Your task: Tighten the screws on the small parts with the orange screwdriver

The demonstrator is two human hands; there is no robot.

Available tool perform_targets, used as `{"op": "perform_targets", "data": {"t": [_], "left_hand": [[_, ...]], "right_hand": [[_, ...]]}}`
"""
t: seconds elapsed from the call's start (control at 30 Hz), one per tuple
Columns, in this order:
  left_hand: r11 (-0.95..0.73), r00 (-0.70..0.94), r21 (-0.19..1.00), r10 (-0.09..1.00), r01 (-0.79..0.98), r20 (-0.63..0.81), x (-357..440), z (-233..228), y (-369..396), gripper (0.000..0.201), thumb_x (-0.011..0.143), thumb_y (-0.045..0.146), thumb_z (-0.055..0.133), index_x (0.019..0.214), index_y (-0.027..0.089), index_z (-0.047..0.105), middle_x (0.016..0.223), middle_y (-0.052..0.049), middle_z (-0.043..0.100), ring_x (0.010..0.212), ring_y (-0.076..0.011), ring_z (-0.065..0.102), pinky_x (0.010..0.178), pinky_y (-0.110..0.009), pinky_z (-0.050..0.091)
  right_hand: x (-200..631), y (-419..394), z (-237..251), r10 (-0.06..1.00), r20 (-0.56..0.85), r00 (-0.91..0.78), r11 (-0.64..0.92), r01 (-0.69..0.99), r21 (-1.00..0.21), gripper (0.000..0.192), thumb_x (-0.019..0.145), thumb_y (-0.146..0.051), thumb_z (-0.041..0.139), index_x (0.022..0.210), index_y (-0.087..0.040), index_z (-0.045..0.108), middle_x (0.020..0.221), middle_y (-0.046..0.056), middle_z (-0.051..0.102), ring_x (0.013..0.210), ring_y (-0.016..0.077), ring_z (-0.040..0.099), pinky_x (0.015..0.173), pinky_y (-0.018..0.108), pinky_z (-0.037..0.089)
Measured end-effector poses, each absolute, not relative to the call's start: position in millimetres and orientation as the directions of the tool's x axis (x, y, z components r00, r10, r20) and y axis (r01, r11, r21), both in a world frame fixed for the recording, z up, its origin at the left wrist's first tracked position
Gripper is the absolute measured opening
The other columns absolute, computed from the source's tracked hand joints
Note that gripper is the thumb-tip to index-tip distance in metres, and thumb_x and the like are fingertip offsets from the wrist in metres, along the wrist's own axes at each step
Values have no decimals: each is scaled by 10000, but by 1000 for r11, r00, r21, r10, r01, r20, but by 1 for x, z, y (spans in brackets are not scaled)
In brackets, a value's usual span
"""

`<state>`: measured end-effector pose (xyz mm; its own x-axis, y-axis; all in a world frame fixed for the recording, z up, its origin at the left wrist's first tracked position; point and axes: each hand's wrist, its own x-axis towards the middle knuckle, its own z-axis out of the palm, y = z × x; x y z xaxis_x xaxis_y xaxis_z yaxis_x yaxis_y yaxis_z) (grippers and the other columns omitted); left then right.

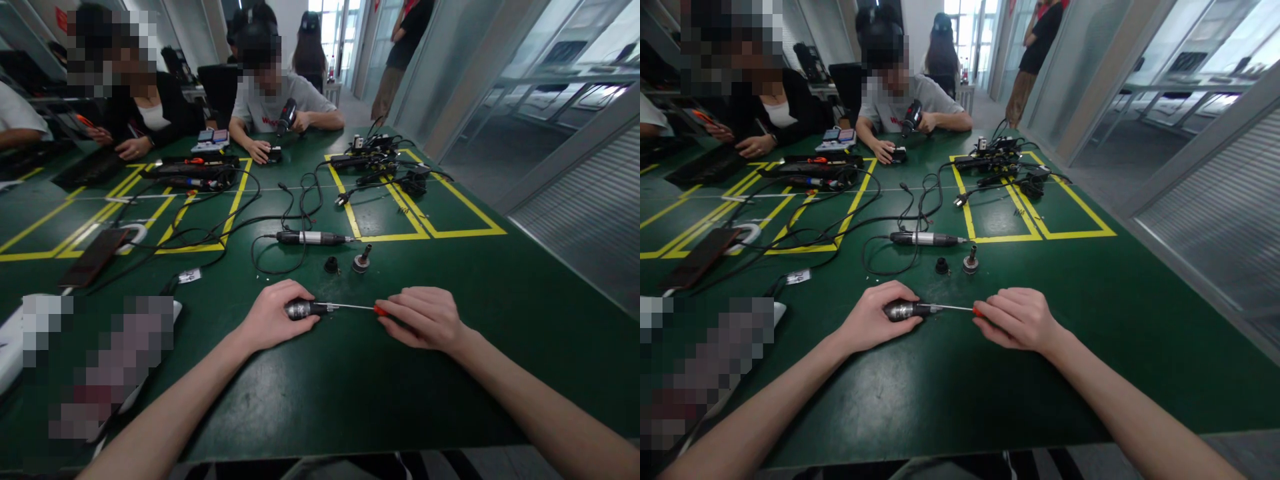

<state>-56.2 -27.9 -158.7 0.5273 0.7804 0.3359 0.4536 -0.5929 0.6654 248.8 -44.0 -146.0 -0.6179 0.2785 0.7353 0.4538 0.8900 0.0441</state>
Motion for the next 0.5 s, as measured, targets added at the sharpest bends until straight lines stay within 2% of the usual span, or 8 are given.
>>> {"op": "perform_targets", "data": {"t": [0.07,0.1,0.17,0.23,0.3,0.4,0.5], "left_hand": [[-594,531,669,778,447,336,-56,-159,-27,166,812,223,808,953,178,732,922,-40,764,839,-193,729,767,-299,562],[-594,532,669,777,446,336,-56,-159,-27,167,812,224,809,953,176,733,921,-40,763,837,-193,729,766,-298,561],[-593,533,671,778,446,333,-56,-159,-27,172,810,225,813,954,174,735,921,-41,763,835,-192,728,765,-296,559],[-589,532,673,780,447,330,-56,-159,-28,176,806,222,817,954,173,735,921,-41,762,832,-191,726,760,-294,557],[-588,531,676,781,444,330,-56,-158,-29,179,802,217,818,953,171,736,916,-39,761,826,-188,723,754,-291,554],[-590,534,678,778,438,331,-55,-157,-30,173,804,211,816,952,170,736,913,-37,761,830,-187,721,754,-288,552],[-596,535,675,774,435,339,-54,-157,-30,173,802,209,815,951,173,735,912,-35,762,830,-186,720,754,-285,553]], "right_hand": [[247,-43,-147,329,772,-544,902,423,-86,178,940,-119,578,1008,-193,725,693,21,752,510,125,651,454,232,479],[246,-43,-147,391,785,-480,890,415,-190,202,923,-102,568,987,-204,730,703,19,753,532,132,667,472,234,497],[244,-41,-146,595,742,-308,790,397,-468,202,909,-112,566,929,-214,739,716,23,747,573,150,685,513,253,530],[242,-40,-143,819,558,-137,570,312,-760,171,920,-195,582,860,-203,741,683,32,720,560,159,660,504,262,524],[241,-38,-138,957,284,-61,290,180,-940,217,915,-320,614,797,-186,738,635,34,682,515,145,600,452,243,470],[240,-36,-129,994,-73,-77,-67,80,-995,337,845,-478,705,732,-161,718,607,24,639,476,104,523,412,205,388],[242,-36,-124,945,-284,-165,-267,115,-957,448,790,-602,750,780,-156,711,612,24,658,458,106,553,383,193,354]]}}
